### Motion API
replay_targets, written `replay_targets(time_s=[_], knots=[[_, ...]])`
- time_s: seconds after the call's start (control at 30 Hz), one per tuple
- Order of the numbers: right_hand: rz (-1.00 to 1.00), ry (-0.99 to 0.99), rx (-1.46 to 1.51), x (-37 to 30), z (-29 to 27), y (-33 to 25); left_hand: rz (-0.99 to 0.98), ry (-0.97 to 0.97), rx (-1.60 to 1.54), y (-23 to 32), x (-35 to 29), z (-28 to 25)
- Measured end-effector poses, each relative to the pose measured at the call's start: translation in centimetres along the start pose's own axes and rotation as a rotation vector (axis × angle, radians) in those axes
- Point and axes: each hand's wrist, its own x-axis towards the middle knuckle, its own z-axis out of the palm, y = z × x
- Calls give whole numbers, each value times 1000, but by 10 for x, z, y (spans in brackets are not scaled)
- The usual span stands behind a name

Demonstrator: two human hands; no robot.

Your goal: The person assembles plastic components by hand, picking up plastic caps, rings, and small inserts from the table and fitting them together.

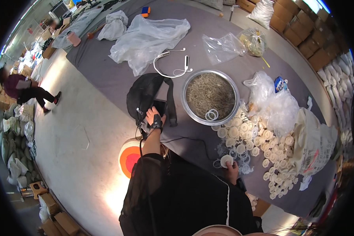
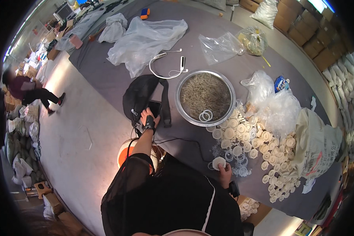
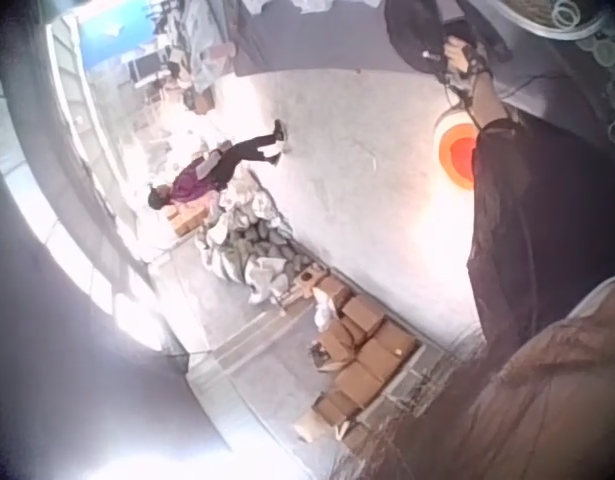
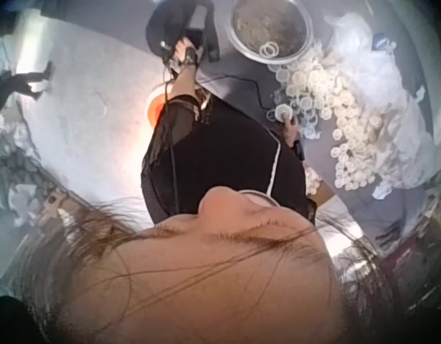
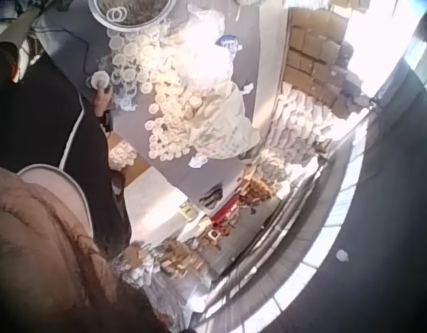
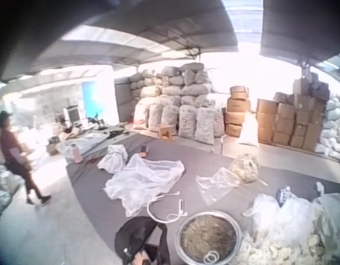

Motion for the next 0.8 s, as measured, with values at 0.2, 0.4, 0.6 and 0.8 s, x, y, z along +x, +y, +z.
replay_targets(time_s=[0.2,0.4,0.6,0.8], knots=[[75,36,24,-10,20,-17,-2,315,-269,0,-16,-3],[-32,2,-50,-3,18,1,564,-161,-961,69,-115,-45],[-64,-147,-180,-5,53,-16,777,-1046,-1137,119,-189,-34],[-89,-46,-154,-17,36,-13,622,-1376,-1086,121,-200,-7]])
